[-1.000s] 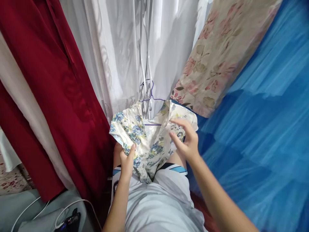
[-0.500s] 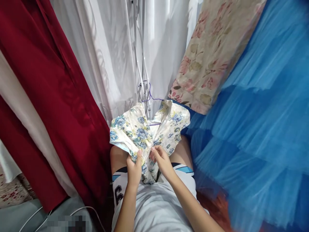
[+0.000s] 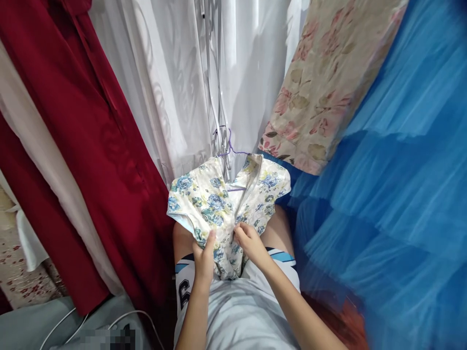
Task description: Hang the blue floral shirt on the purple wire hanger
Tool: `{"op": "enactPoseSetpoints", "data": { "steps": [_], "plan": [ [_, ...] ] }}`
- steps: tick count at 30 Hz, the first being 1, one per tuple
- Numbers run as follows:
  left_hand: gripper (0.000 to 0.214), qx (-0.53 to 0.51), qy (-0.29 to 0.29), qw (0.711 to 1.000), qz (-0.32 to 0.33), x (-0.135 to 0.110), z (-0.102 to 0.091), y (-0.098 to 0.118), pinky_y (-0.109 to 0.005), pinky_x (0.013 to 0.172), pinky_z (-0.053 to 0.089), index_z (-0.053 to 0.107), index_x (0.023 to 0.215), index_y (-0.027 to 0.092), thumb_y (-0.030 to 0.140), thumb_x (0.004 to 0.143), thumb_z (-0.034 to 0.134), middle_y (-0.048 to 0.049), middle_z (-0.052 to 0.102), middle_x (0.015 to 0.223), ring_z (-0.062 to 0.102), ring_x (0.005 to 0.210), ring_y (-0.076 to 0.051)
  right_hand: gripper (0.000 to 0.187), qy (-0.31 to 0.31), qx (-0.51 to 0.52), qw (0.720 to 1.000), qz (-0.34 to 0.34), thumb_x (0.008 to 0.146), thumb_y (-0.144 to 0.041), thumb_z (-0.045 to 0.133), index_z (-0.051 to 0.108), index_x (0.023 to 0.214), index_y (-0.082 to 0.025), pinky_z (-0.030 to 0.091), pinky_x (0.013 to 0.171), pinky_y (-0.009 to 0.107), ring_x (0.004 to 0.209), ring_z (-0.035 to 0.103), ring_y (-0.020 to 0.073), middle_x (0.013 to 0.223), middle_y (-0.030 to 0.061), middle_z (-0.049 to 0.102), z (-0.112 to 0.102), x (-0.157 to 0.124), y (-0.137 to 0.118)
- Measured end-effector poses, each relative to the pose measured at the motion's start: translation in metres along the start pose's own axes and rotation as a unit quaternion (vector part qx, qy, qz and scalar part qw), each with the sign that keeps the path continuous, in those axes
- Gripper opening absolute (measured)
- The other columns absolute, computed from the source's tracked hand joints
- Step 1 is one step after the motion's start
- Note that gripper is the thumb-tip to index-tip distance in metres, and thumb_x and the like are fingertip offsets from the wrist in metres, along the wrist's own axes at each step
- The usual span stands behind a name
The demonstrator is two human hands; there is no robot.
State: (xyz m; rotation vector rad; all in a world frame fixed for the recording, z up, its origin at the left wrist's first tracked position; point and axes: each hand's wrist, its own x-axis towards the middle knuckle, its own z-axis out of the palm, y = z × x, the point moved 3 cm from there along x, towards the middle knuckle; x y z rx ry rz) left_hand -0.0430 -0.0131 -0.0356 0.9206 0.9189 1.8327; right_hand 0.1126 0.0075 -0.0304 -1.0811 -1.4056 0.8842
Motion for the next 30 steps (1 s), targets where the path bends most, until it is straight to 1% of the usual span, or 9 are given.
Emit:
{"op": "enactPoseSetpoints", "data": {
  "steps": [4,8,11,15,17,19,21,25,30],
  "plan": [
    [0.047,-0.091,0.055,0.994,0.026,0.026,-0.021,0.008,-0.037,0.099,0.05,0.065,0.121,0.021,0.034,0.077,0.077,-0.0091,0.069,0.121,0.064,0.114,-0.026,0.025,0.005,-0.096,0.995,-0.006,0.088,-0.031,0.043,0.039,0.065,-0.021,0.028,0.054,0.025,0.056,0.039,0.0134,0.058,-0.0034,0.042,-0.013,-0.009,0.003],
    [0.042,-0.054,0.042,0.996,0.05,0.061,-0.036,0.017,-0.033,0.095,0.05,0.067,0.112,0.019,0.03,0.074,0.079,-0.0078,0.07,0.114,0.065,0.11,-0.024,0.025,0.025,-0.177,0.984,-0.025,0.088,-0.032,0.044,0.039,0.066,-0.021,0.026,0.056,0.026,0.059,0.041,0.0142,0.059,-0.0026,0.044,-0.022,-0.012,-0.003],
    [0.036,0.017,0.047,0.994,0.092,0.078,-0.044,0.019,-0.031,0.087,0.05,0.065,0.106,0.017,0.031,0.074,0.077,-0.0074,0.068,0.107,0.065,0.099,-0.021,0.025,0.008,-0.134,0.991,-0.018,0.086,-0.033,0.047,0.041,0.065,-0.021,0.024,0.053,0.025,0.055,0.037,0.013,0.056,-0.0035,0.04,-0.019,-0.01,-0.005],
    [0.035,0.162,0.171,0.943,0.236,0.058,-0.049,0.013,-0.028,0.082,0.046,0.059,0.106,0.02,0.03,0.076,0.074,-0.005,0.06,0.103,0.058,0.093,-0.017,0.03,-0.019,-0.027,0.999,0.013,0.086,-0.037,0.051,0.042,0.063,-0.021,0.022,0.049,0.025,0.048,0.033,0.0103,0.051,-0.005,0.038,-0.008,-0.011,-0.001],
    [0.028,0.222,0.083,0.939,0.249,0.037,-0.035,0.002,-0.029,0.083,0.045,0.059,0.104,0.021,0.028,0.08,0.07,-0.0044,0.06,0.101,0.058,0.092,-0.017,0.033,-0.028,0.024,0.999,0.034,0.086,-0.04,0.053,0.042,0.062,-0.021,0.02,0.048,0.025,0.044,0.031,0.0092,0.047,-0.0056,0.039,-0.005,-0.011,0.002],
    [0.021,0.262,-0.091,0.938,0.208,0.017,-0.012,-0.016,-0.029,0.084,0.046,0.061,0.102,0.021,0.025,0.082,0.067,-0.0041,0.064,0.098,0.06,0.092,-0.018,0.035,-0.034,0.058,0.997,0.045,0.086,-0.042,0.056,0.044,0.061,-0.02,0.02,0.047,0.025,0.042,0.031,0.0085,0.044,-0.0053,0.042,-0.004,-0.012,0.004],
    [0.017,0.277,-0.209,0.924,0.162,0.001,0.01,-0.031,-0.029,0.084,0.047,0.061,0.101,0.021,0.024,0.085,0.063,-0.0044,0.066,0.097,0.063,0.092,-0.018,0.032,-0.038,0.07,0.996,0.046,0.084,-0.042,0.059,0.05,0.063,-0.019,0.021,0.047,0.024,0.041,0.034,0.0084,0.044,-0.0042,0.047,-0.005,-0.012,0.005],
    [0.007,0.298,-0.235,0.909,0.171,-0.004,0.036,-0.038,-0.028,0.078,0.047,0.057,0.087,0.02,0.025,0.091,0.054,-0.0031,0.066,0.084,0.063,0.083,-0.017,0.03,-0.04,0.098,0.993,0.055,0.084,-0.043,0.061,0.059,0.07,-0.016,0.022,0.045,0.024,0.04,0.035,0.0079,0.046,-0.0019,0.054,-0.015,-0.007,0.0],
    [0.011,0.428,-0.277,0.828,0.233,0.003,0.051,-0.024,-0.026,0.067,0.042,0.052,0.08,0.021,0.011,0.082,0.053,-0.0023,0.062,0.08,0.059,0.072,-0.017,0.034,0.021,0.145,0.989,0.008,0.077,-0.04,0.068,0.056,0.056,-0.016,0.012,0.04,0.023,0.039,0.024,0.0046,0.044,-0.0029,0.046,-0.042,0.049,-0.048]
  ]
}}
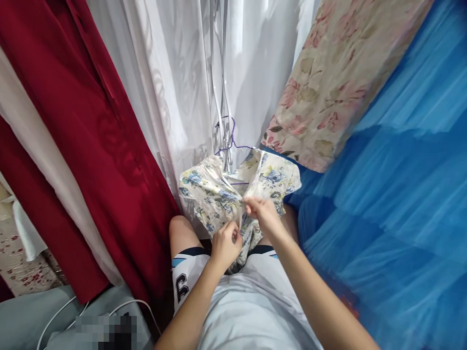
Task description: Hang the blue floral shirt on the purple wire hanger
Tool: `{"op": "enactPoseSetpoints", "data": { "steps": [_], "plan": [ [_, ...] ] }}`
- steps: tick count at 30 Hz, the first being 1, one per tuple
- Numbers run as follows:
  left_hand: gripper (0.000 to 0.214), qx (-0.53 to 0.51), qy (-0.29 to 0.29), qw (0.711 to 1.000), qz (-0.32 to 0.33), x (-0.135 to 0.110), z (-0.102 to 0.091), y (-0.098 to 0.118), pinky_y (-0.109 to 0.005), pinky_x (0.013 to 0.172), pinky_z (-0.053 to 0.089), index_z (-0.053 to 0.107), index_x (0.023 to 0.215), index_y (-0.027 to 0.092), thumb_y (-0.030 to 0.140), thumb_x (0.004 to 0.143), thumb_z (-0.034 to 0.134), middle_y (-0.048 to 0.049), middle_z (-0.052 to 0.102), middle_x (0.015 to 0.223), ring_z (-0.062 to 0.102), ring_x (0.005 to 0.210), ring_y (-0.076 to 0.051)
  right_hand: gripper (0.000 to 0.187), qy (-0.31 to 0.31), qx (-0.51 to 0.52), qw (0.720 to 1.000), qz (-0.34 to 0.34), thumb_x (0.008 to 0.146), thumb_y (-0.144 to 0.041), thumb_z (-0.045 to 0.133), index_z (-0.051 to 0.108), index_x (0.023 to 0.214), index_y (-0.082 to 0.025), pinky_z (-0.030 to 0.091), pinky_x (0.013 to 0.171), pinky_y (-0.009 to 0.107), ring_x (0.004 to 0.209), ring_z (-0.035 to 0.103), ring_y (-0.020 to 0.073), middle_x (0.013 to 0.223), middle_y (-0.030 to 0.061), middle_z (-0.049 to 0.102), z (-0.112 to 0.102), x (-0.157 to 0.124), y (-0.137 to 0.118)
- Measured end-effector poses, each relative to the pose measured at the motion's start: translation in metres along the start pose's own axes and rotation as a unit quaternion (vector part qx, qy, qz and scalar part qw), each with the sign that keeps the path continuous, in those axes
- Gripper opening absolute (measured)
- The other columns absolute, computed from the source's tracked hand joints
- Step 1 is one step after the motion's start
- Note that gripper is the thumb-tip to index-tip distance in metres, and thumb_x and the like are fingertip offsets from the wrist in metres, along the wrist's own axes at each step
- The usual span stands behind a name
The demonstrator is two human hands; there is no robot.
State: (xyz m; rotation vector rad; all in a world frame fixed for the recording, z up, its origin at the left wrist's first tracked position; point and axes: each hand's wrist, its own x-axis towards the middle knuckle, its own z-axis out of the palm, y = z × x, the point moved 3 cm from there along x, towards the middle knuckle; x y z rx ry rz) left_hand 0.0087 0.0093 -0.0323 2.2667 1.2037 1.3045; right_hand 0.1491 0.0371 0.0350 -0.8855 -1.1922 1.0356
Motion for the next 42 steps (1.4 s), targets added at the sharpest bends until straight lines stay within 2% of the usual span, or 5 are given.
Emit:
{"op": "enactPoseSetpoints", "data": {
  "steps": [11,19,27,35,42],
  "plan": [
    [0.014,0.079,-0.093,0.989,0.079,-0.004,0.0,0.013,-0.031,0.066,0.041,0.062,0.086,0.022,0.011,0.079,0.056,-0.0075,0.065,0.083,0.06,0.073,-0.023,0.03,0.03,-0.027,0.99,-0.138,0.078,-0.032,0.065,0.057,0.055,-0.015,0.019,0.039,0.022,0.04,0.028,0.0045,0.046,-0.0015,0.047,0.028,0.068,-0.098],
    [0.036,-0.067,0.131,0.979,0.141,0.121,-0.1,0.052,-0.027,0.069,0.042,0.054,0.133,0.025,0.032,0.098,0.048,-0.0005,0.061,0.077,0.055,0.066,-0.016,0.03,0.014,-0.068,0.983,-0.171,0.082,-0.042,0.067,0.062,0.075,-0.014,0.029,0.044,0.022,0.042,0.041,0.0077,0.049,-0.0011,0.054,0.024,0.054,-0.094],
    [0.026,0.019,0.192,0.957,0.218,0.16,-0.111,0.071,-0.026,0.076,0.041,0.061,0.087,0.018,0.034,0.1,0.046,-0.0045,0.06,0.084,0.056,0.08,-0.016,0.024,0.094,-0.175,0.954,-0.225,0.084,-0.036,0.06,0.055,0.069,-0.017,0.026,0.045,0.022,0.043,0.037,0.008,0.048,-0.0035,0.048,0.025,0.061,-0.07],
    [0.02,-0.16,0.429,0.889,0.024,0.143,-0.173,-0.038,-0.022,0.077,0.043,0.062,0.085,0.016,0.031,0.094,0.053,-0.0012,0.061,0.081,0.058,0.08,-0.013,0.028,0.041,-0.225,0.962,-0.147,0.084,-0.041,0.058,0.054,0.07,-0.018,0.025,0.046,0.023,0.046,0.037,0.0096,0.052,-0.0029,0.047,0.029,0.029,-0.036],
    [0.022,-0.47,0.379,0.747,-0.278,0.086,-0.086,-0.12,-0.025,0.07,0.043,0.052,0.077,0.016,0.033,0.089,0.056,0.0016,0.055,0.068,0.059,0.067,-0.012,0.027,0.008,-0.184,0.978,-0.098,0.082,-0.044,0.059,0.055,0.072,-0.019,0.028,0.045,0.023,0.045,0.04,0.0111,0.05,-0.0031,0.048,0.04,0.018,-0.011]
  ]
}}
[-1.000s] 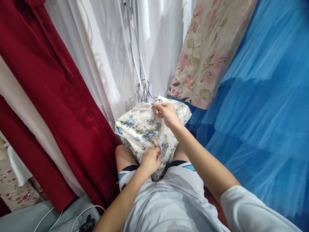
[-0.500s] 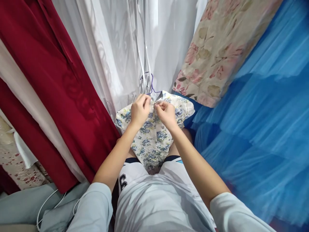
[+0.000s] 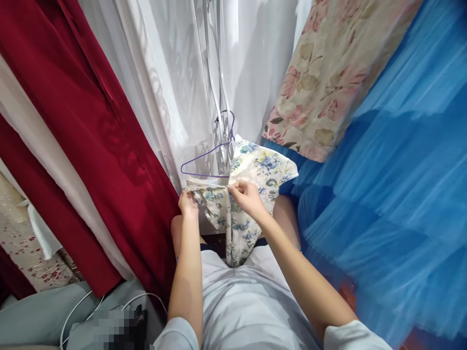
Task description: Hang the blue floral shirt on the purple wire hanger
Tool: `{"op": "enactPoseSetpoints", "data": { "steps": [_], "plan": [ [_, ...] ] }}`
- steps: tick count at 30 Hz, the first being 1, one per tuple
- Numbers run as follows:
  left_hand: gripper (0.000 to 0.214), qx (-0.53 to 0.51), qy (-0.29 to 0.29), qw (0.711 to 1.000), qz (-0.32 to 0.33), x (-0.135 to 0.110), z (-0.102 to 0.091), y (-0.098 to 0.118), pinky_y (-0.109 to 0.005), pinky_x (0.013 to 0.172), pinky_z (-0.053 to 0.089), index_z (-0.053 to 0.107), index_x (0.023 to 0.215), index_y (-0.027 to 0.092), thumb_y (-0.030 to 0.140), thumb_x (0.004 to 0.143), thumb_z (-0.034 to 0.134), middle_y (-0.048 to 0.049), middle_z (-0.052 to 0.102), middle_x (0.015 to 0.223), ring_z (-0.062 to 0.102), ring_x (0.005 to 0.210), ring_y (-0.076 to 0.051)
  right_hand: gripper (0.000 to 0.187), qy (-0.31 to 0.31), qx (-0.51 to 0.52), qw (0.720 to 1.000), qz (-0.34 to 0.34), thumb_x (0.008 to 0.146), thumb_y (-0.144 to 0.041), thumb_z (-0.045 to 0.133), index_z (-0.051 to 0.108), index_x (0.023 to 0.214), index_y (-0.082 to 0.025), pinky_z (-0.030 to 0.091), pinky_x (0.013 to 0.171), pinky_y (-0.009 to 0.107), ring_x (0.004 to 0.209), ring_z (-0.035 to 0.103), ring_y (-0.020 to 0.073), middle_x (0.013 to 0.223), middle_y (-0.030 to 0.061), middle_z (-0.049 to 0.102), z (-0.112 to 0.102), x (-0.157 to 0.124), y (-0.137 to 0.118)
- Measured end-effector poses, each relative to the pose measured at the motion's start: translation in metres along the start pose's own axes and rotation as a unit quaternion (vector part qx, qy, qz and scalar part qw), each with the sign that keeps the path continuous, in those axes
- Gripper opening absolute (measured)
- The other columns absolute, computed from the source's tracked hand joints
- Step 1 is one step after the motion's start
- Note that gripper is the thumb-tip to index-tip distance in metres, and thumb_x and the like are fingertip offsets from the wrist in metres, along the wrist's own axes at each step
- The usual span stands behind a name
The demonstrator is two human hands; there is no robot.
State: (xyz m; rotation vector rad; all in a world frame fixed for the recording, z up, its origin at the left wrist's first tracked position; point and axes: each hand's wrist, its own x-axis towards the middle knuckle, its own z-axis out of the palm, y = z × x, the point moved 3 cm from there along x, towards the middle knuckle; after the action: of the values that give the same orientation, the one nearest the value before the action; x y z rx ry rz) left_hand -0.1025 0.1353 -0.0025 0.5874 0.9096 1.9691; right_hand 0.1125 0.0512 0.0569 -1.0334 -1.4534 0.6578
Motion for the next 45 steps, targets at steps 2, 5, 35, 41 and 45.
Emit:
{"op": "enactPoseSetpoints", "data": {
  "steps": [2,5,35,41,45],
  "plan": [
    [0.026,0.001,-0.02,0.999,-0.049,-0.019,-0.005,-0.029,-0.027,0.069,0.043,0.05,0.074,0.016,0.037,0.085,0.062,0.0015,0.055,0.066,0.06,0.065,-0.013,0.029,0.019,0.01,1.0,0.018,0.082,-0.046,0.058,0.056,0.072,-0.019,0.028,0.045,0.024,0.044,0.04,0.0114,0.05,-0.0028,0.049,-0.008,-0.003,0.017],
    [0.03,-0.005,-0.069,0.994,-0.086,-0.047,-0.003,-0.053,-0.027,0.074,0.045,0.056,0.08,0.016,0.043,0.079,0.069,-0.0014,0.062,0.073,0.065,0.074,-0.015,0.029,0.119,-0.001,0.992,0.044,0.081,-0.046,0.056,0.055,0.068,-0.019,0.03,0.046,0.025,0.046,0.04,0.0121,0.051,-0.0018,0.05,-0.038,-0.012,0.049],
    [0.055,0.165,-0.574,0.791,-0.128,-0.152,0.032,-0.016,-0.036,0.1,0.044,0.068,0.116,0.017,0.062,0.084,0.06,-0.0096,0.07,0.106,0.062,0.107,-0.025,0.026,-0.266,0.263,0.896,0.24,0.069,-0.033,0.079,0.066,0.084,-0.015,0.053,0.069,0.03,0.071,0.066,0.0189,0.077,0.0045,0.07,-0.042,-0.044,0.001],
    [0.04,0.33,-0.563,0.757,-0.013,-0.141,0.014,-0.01,-0.028,0.078,0.05,0.07,0.103,0.012,0.045,0.082,0.067,-0.0065,0.07,0.098,0.062,0.089,-0.021,0.028,-0.26,0.169,0.937,0.163,0.065,-0.03,0.085,0.072,0.085,-0.015,0.052,0.062,0.027,0.066,0.066,0.0178,0.078,0.0041,0.072,-0.094,-0.003,-0.039],
    [0.02,0.434,-0.504,0.733,0.144,-0.112,0.008,0.013,-0.025,0.074,0.048,0.07,0.092,0.014,0.02,0.08,0.055,-0.0016,0.069,0.086,0.061,0.081,-0.018,0.032,-0.257,0.075,0.957,0.112,0.061,-0.031,0.086,0.073,0.085,-0.016,0.054,0.066,0.031,0.072,0.067,0.0233,0.081,0.006,0.072,-0.115,0.014,-0.059]
  ]
}}
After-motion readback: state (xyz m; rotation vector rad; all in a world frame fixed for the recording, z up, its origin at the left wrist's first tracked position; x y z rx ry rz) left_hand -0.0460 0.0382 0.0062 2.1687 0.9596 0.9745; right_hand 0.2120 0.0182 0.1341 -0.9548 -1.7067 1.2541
